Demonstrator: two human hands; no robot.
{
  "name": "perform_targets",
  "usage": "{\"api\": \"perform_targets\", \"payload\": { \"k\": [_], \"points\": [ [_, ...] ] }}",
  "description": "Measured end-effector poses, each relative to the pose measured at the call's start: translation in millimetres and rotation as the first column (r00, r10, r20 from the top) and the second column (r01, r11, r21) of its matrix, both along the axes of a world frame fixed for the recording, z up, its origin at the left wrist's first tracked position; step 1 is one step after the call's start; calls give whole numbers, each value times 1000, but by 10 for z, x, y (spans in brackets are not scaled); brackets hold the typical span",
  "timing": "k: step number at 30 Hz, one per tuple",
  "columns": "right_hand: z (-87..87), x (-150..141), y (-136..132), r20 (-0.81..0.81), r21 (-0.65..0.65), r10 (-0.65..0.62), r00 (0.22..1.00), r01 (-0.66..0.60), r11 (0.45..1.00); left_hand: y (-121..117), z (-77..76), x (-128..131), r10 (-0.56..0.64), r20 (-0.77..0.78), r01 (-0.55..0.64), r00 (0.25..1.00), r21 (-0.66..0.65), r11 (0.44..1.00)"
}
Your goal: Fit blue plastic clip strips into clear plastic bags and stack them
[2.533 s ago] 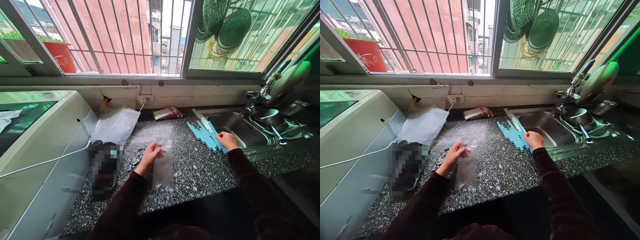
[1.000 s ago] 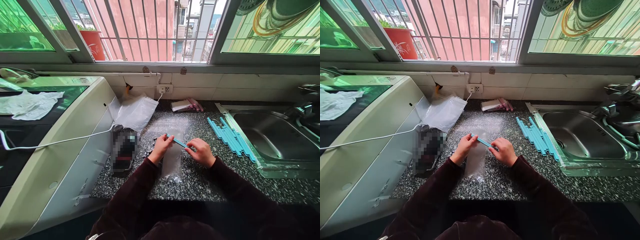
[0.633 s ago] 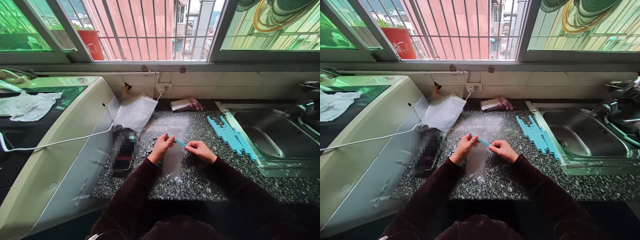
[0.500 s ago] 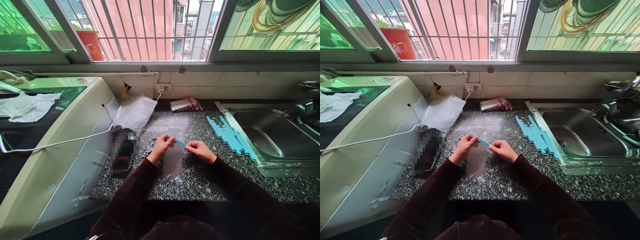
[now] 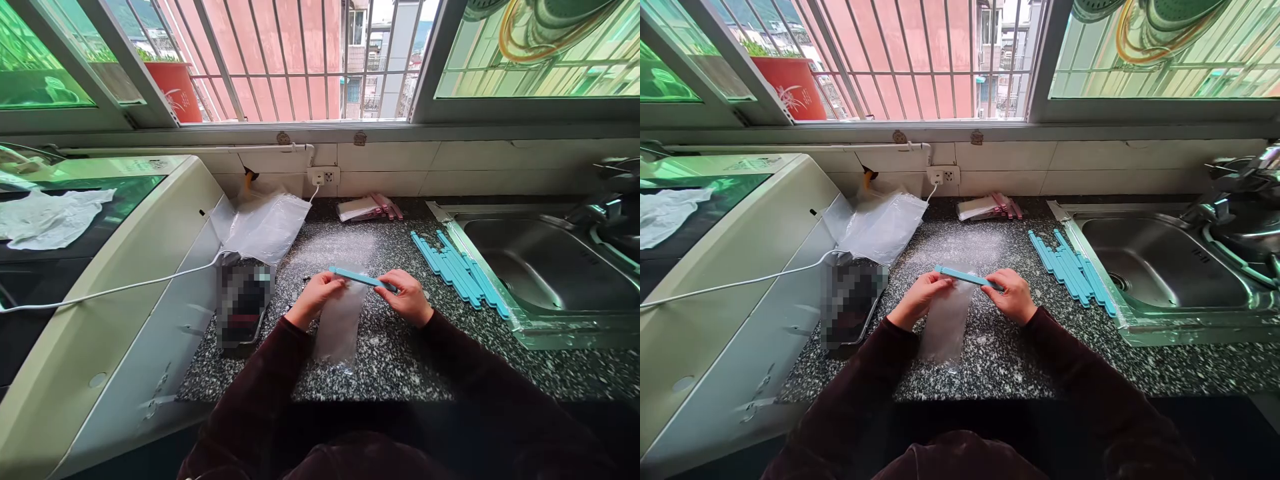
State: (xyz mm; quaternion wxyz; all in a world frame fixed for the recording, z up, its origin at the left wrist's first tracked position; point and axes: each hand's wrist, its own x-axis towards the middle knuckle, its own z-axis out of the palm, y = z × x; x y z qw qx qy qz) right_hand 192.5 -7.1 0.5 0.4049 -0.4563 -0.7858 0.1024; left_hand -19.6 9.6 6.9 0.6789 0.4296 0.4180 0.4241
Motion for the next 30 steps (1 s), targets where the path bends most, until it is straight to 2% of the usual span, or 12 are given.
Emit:
{"api": "perform_targets", "payload": {
  "k": [7, 11, 16, 22, 26, 30],
  "points": [
    [-25, 19, 16, 91, 73, -22, 996, 16, 997, -18, 91, -28, 18, 94, -13, 995, -49, 999],
    [-14, 14, 7, 118, 84, -19, 993, 9, 996, 0, 45, 0, 52, 119, -35, 992, -136, 990],
    [-22, 3, 5, 148, 99, -31, 989, 16, 995, 16, -27, 16, 88, 94, -80, 992, -91, 993],
    [-57, 20, 26, 202, 113, -58, 978, 36, 993, 24, -48, 45, 135, 37, -131, 990, -96, 987],
    [-12, -33, 20, 144, 180, -95, 985, 68, 981, 28, -99, 80, 132, 42, -126, 990, -127, 984],
    [-1, -159, 2, 182, 201, -56, 982, 19, 979, 9, -133, 119, 116, 86, -101, 990, -162, 982]
  ]
}}
